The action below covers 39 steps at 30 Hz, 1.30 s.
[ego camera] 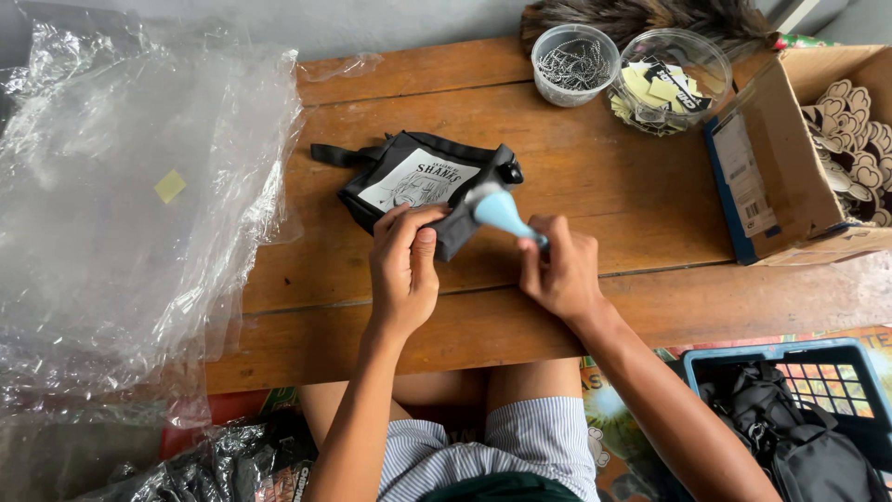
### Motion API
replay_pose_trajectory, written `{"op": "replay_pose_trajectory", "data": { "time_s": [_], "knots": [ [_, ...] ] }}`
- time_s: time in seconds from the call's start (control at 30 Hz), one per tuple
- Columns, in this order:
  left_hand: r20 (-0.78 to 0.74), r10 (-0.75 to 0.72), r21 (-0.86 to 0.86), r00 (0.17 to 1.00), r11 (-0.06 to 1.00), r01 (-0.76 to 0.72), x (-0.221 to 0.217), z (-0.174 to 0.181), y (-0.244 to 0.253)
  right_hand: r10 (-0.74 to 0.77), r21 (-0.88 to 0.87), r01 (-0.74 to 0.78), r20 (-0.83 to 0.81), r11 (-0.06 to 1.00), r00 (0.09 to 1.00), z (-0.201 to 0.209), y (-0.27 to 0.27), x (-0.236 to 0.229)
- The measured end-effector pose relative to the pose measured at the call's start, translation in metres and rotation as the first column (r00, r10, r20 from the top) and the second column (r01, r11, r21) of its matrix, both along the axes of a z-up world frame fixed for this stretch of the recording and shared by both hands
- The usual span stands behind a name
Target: The person cleans a black shoulder bag with a brush, then attaches a strap and a keychain to it. The person uses a light blue brush to clean the bag's surface and then attaches a black strap and a small keychain to the bag.
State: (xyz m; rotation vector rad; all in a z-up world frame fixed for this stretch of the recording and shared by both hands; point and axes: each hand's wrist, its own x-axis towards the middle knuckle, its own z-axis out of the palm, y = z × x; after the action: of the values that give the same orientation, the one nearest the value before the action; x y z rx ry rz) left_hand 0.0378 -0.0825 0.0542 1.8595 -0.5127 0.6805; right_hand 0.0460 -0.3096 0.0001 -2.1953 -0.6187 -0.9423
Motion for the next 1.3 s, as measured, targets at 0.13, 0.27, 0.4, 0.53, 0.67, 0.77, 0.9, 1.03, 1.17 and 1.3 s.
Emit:
{"op": "replay_pose_trajectory", "data": {
  "time_s": [0.13, 0.27, 0.4, 0.53, 0.67, 0.77, 0.9, 1.03, 1.17, 1.3],
  "knots": [
    [0.065, -0.003, 0.102, 0.998, 0.995, -0.004, 0.002, 0.01, 0.015, -0.13, 0.066, 0.135, -0.073, 0.989, 0.989, 0.005, -0.005, 0.001],
    [0.151, 0.034, 0.344, 0.988, 0.935, -0.085, -0.003, 0.024, 0.029, -0.063, 0.233, 0.093, -0.134, 0.968, 0.989, -0.002, -0.011, 0.001],
    [0.17, 0.054, 0.536, 0.984, 0.833, -0.138, -0.005, 0.033, 0.035, 0.029, 0.241, 0.013, -0.168, 0.97, 0.985, -0.001, -0.004, -0.005],
    [0.197, 0.027, 0.615, 0.98, 0.775, -0.145, -0.004, 0.044, 0.022, 0.118, 0.221, -0.069, -0.217, 0.973, 0.969, 0.033, 0.021, -0.013],
    [0.226, 0.018, 0.568, 0.974, 0.81, -0.146, 0.001, 0.054, 0.008, 0.166, 0.227, -0.096, -0.31, 0.969, 0.936, 0.04, 0.023, -0.014],
    [0.225, 0.122, 0.338, 0.967, 0.921, -0.195, 0.001, 0.039, -0.004, 0.207, 0.335, -0.106, -0.282, 0.936, 0.937, 0.031, 0.023, -0.009],
    [-0.165, 0.105, -0.242, 0.981, 0.96, -0.144, -0.024, 0.007, -0.022, 0.401, 0.636, -0.101, -0.348, 0.765, 0.847, 0.008, 0.02, -0.007],
    [-0.176, 0.06, -0.185, 0.983, 0.978, -0.093, -0.03, -0.009, -0.034, 0.458, 0.653, -0.209, -0.237, 0.728, 0.857, -0.017, 0.012, 0.0],
    [-0.029, 0.177, -0.18, 0.984, 0.967, -0.18, -0.028, -0.001, -0.037, 0.271, 0.367, -0.188, -0.19, 0.911, 0.944, 0.017, 0.02, -0.009],
    [0.137, 0.285, -0.154, 0.949, 0.952, -0.264, -0.024, 0.007, -0.036, 0.325, 0.147, -0.315, -0.043, 0.938, 0.945, 0.007, 0.008, -0.003]
  ]
}}
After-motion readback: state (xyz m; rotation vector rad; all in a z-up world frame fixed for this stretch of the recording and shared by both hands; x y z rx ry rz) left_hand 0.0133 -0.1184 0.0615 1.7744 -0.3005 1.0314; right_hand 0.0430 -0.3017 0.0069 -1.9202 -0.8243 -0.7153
